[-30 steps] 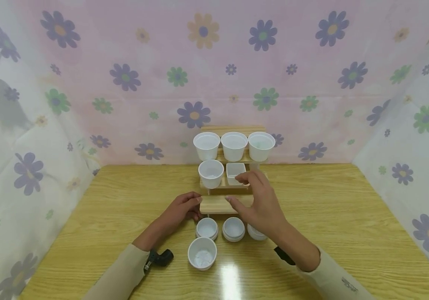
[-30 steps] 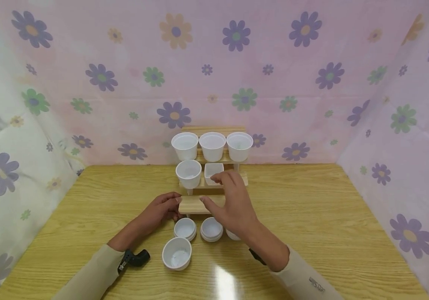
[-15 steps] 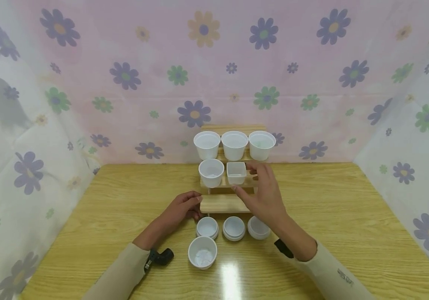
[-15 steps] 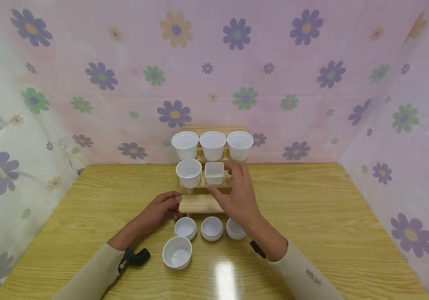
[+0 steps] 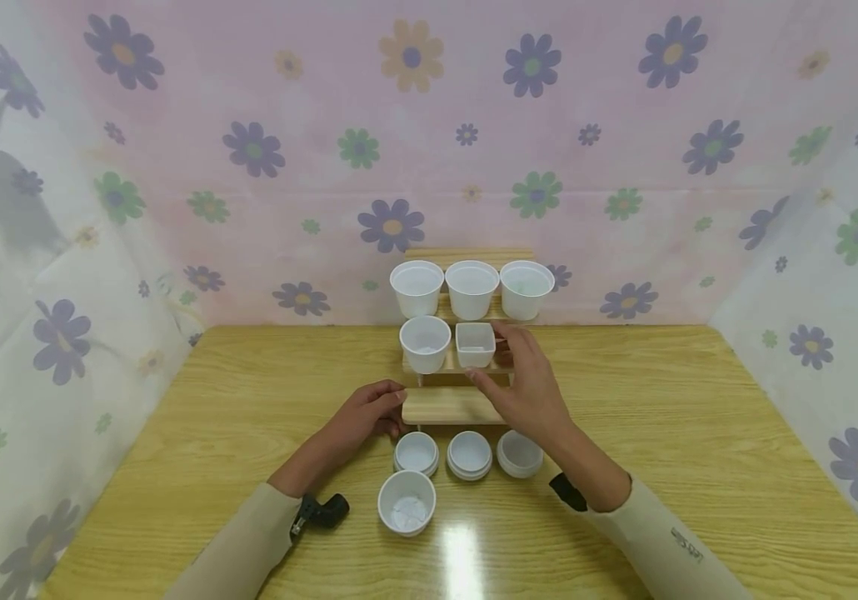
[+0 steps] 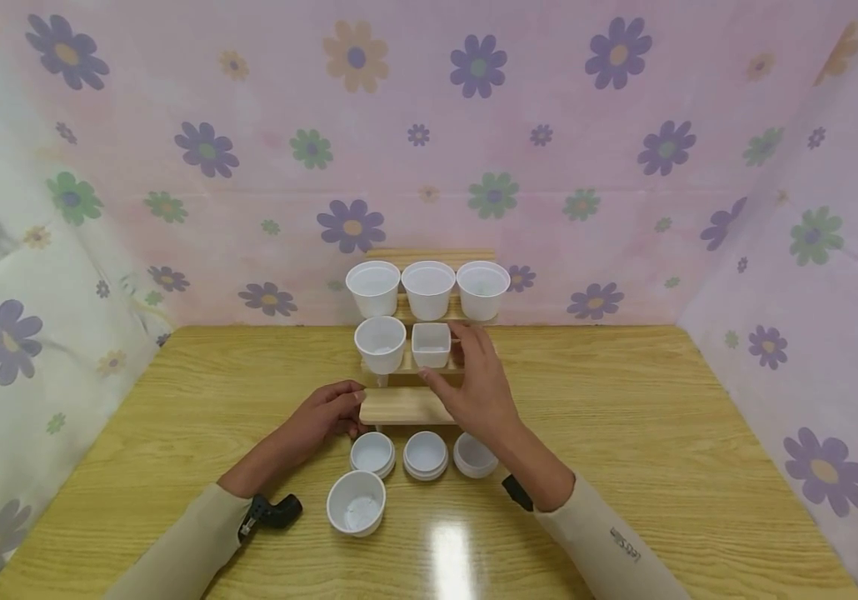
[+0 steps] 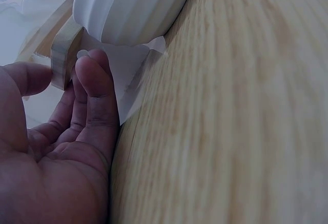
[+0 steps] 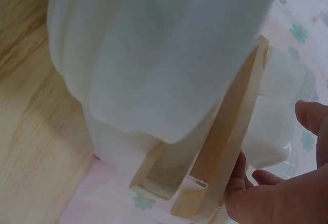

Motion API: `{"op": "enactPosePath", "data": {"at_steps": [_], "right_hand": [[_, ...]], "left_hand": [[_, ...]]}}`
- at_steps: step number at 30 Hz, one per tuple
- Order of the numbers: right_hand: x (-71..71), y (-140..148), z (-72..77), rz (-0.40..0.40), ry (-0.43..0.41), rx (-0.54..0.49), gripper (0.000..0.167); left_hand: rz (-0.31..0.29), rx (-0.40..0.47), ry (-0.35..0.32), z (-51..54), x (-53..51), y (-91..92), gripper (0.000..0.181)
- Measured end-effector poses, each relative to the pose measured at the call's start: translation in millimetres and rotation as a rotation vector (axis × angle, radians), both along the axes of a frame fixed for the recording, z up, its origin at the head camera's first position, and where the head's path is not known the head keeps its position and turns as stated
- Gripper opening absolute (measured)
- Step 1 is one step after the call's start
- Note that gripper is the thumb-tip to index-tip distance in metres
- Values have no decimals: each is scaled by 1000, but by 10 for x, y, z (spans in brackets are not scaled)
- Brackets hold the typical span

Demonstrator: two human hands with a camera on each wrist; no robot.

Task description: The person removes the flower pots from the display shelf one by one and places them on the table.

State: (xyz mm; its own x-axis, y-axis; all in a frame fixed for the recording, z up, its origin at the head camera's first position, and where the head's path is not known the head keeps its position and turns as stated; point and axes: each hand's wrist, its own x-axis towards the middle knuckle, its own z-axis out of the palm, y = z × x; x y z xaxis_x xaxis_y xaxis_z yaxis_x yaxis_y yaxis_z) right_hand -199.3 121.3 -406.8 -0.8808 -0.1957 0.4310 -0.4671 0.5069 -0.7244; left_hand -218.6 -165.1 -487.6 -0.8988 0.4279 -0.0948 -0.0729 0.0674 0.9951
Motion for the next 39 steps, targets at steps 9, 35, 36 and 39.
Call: {"op": "enactPosePath", "data": {"at_steps": [9, 35, 36, 39], "right_hand": [[-66, 0, -50, 1, -9, -43, 68], [-111, 56, -83, 81, 15, -111, 58], [-109, 63, -73, 84, 14, -104, 58], [-113, 91, -44, 96, -6, -88, 58]], "left_hand": [[0, 5, -6, -4, -6, 4, 36], [-6, -1, -20, 12, -2, 5, 38], [-5, -2, -19, 13, -1, 5, 38], [-4, -2, -15, 22, 4, 6, 37]]}}
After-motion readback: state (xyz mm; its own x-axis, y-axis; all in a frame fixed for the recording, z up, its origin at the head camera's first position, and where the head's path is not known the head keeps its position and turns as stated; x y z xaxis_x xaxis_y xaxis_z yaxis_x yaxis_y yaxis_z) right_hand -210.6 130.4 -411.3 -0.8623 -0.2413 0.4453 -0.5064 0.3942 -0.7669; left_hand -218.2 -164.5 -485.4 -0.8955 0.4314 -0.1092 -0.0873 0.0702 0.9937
